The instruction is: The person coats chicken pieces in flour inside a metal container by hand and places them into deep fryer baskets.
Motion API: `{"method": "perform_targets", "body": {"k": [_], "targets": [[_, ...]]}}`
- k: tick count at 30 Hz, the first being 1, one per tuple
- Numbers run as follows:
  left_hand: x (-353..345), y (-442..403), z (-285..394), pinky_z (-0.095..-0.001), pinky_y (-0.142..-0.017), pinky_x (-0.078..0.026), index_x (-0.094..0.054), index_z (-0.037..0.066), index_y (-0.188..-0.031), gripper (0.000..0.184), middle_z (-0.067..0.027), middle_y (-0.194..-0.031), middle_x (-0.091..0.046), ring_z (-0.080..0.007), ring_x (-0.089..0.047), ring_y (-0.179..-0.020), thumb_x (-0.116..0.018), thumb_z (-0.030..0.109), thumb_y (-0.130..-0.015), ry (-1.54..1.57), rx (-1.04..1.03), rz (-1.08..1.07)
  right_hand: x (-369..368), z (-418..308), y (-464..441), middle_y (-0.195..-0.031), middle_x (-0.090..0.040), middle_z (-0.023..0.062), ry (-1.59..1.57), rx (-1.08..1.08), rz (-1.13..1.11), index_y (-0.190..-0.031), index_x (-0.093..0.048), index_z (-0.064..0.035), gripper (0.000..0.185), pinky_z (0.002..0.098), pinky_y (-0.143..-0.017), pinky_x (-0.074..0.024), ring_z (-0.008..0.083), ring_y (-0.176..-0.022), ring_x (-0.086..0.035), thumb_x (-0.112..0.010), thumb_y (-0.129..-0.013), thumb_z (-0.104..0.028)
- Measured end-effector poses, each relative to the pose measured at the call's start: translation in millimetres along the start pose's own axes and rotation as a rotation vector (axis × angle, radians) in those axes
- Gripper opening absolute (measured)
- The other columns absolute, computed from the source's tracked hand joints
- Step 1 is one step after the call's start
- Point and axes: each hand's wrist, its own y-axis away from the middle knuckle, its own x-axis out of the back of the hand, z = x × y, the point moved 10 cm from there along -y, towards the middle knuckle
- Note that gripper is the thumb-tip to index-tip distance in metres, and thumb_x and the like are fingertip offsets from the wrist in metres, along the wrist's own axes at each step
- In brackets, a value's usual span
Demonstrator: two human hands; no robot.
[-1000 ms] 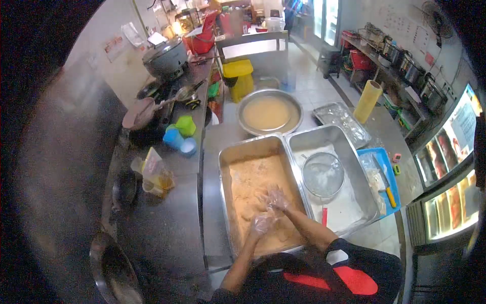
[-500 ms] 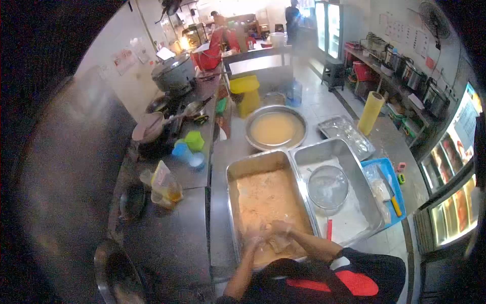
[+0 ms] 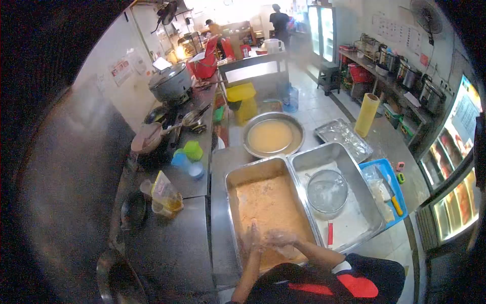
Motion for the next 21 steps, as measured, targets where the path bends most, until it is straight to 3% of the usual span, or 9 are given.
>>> {"method": "perform_targets", "body": {"k": [2,4,6,7,9,11,15,21], "targets": [[3,-11,1,-0.0445,-0.084,-0.044,-0.053,0.01,-0.117,0.061,-0.0211,-0.108,-0.058,-0.0336,-0.057,-0.095,-0.043,0.058,-0.082,0.033,0.005,0.029,37,-86,9,-0.081,-0.058,0.0156,0.171,-0.121,-0.13,-0.093,-0.06,-0.0021,0.038,0.0397,-0.065,-0.0421,0.0224,-0.071,-0.052,-0.054,-0.084,-0.039],[9,-19,6,-0.0445,-0.084,-0.044,-0.052,0.009,-0.118,0.062,-0.0213,-0.109,-0.058,-0.0338,-0.057,-0.095,-0.044,0.058,-0.081,0.036,0.008,0.035,49,-99,15,-0.074,-0.058,0.0163,0.177,-0.281,-0.183,-0.085,-0.061,-0.002,0.034,0.0402,-0.062,-0.0432,0.0232,-0.065,-0.054,-0.056,-0.082,-0.035],[12,-23,12,-0.0444,-0.084,-0.044,-0.051,0.009,-0.119,0.063,-0.0214,-0.109,-0.058,-0.0341,-0.057,-0.095,-0.044,0.058,-0.081,0.015,0.011,0.004,35,-46,21,-0.068,-0.059,0.0183,0.011,-0.481,-0.164,-0.073,-0.061,-0.0028,0.027,0.0401,-0.061,-0.0452,0.0249,-0.061,-0.056,-0.057,-0.079,-0.029],[14,-23,17,-0.0444,-0.084,-0.044,-0.051,0.009,-0.12,0.063,-0.0215,-0.109,-0.058,-0.0342,-0.057,-0.095,-0.044,0.059,-0.081,-0.026,0.017,-0.034,27,-32,9,-0.073,-0.063,0.0184,0.428,-0.277,-0.139,-0.072,-0.062,-0.0025,0.032,0.0414,-0.063,-0.0465,0.0289,-0.066,-0.061,-0.052,-0.082,-0.032],[16,-21,30,-0.0444,-0.084,-0.044,-0.05,0.008,-0.121,0.065,-0.0216,-0.109,-0.058,-0.0344,-0.057,-0.095,-0.045,0.059,-0.081,-0.094,0.032,-0.141,10,48,26,-0.075,-0.064,0.0177,0.423,-0.38,-0.11,-0.073,-0.064,-0.0033,0.036,0.0416,-0.065,-0.0475,0.0287,-0.071,-0.062,-0.051,-0.082,-0.035],[14,-11,46,-0.0443,-0.084,-0.044,-0.049,0.008,-0.122,0.066,-0.0217,-0.109,-0.058,-0.0347,-0.057,-0.095,-0.046,0.059,-0.081,-0.183,0.059,-0.301,40,37,67,-0.076,-0.064,0.0169,0.283,-0.741,-0.024,-0.081,-0.066,-0.0039,0.041,0.0412,-0.068,-0.0487,0.028,-0.078,-0.064,-0.049,-0.082,-0.042],[6,26,78,-0.0442,-0.084,-0.044,-0.048,0.007,-0.124,0.069,-0.0219,-0.11,-0.058,-0.0352,-0.057,-0.095,-0.047,0.059,-0.08,-0.313,0.133,-0.693,-9,68,54,-0.084,-0.062,0.0136,0.104,-0.529,0.042,-0.09,-0.063,-0.0044,0.033,0.0373,-0.071,-0.048,0.0241,-0.081,-0.062,-0.049,-0.084,-0.033],[-21,41,51,-0.0374,-0.064,-0.043,-0.051,0.006,-0.108,0.047,-0.0152,-0.093,-0.057,-0.0269,-0.055,-0.076,-0.048,0.046,-0.084,0.371,0.238,-0.509,-19,66,47,-0.096,-0.06,0.0086,-0.132,-0.29,0.062,-0.103,-0.058,-0.005,0.024,0.0314,-0.075,-0.0469,0.0183,-0.085,-0.059,-0.05,-0.087,-0.021]]}}
